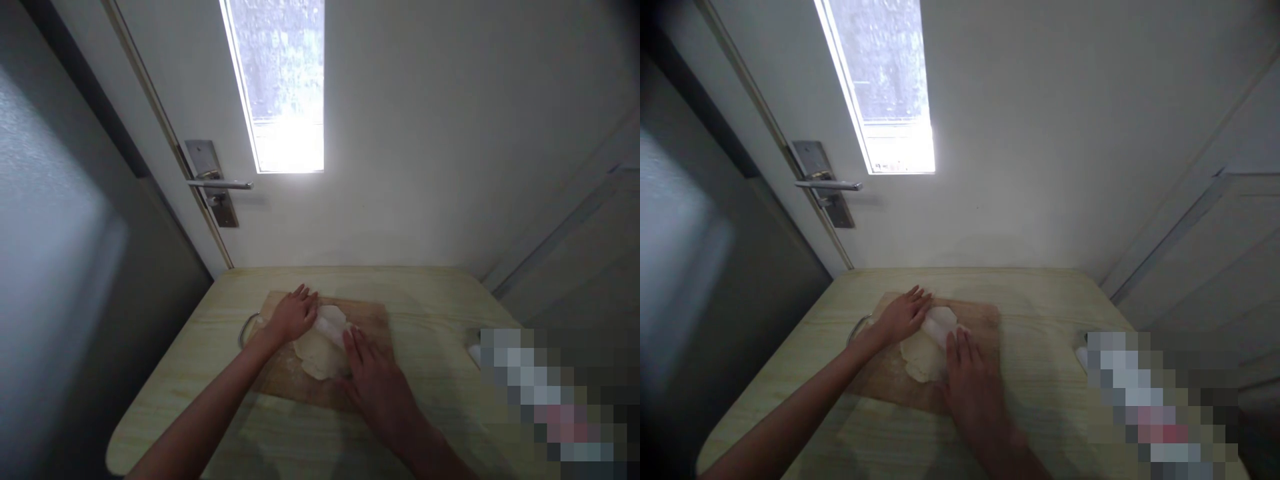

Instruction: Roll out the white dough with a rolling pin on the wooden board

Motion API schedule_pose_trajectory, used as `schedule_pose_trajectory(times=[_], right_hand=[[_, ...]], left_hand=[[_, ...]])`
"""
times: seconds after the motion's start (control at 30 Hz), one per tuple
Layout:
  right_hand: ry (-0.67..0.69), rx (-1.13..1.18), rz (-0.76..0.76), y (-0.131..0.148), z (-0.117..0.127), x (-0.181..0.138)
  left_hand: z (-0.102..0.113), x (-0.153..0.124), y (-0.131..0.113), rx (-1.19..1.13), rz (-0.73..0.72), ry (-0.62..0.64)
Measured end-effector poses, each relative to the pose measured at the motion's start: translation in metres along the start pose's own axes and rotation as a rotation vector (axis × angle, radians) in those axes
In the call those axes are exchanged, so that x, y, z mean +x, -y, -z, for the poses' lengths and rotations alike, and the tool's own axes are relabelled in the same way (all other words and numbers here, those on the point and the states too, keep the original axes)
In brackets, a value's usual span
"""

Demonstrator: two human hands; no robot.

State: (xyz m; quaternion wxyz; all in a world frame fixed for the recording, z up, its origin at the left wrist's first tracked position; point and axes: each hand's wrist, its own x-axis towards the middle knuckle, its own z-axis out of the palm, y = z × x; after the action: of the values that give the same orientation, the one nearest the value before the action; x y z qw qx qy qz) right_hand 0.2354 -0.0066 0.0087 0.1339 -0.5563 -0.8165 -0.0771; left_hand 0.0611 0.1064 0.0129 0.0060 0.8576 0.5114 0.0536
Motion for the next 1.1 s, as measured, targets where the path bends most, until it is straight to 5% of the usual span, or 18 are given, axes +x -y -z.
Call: schedule_pose_trajectory(times=[0.4,1.1], right_hand=[[-0.116,-0.048,0.029,0.008,-0.02,-0.015],[0.017,0.077,0.001,-0.036,-0.023,0.0]], left_hand=[[0.003,0.023,-0.011,0.009,0.01,0.036],[-0.007,0.063,-0.028,0.015,-0.052,-0.04]])
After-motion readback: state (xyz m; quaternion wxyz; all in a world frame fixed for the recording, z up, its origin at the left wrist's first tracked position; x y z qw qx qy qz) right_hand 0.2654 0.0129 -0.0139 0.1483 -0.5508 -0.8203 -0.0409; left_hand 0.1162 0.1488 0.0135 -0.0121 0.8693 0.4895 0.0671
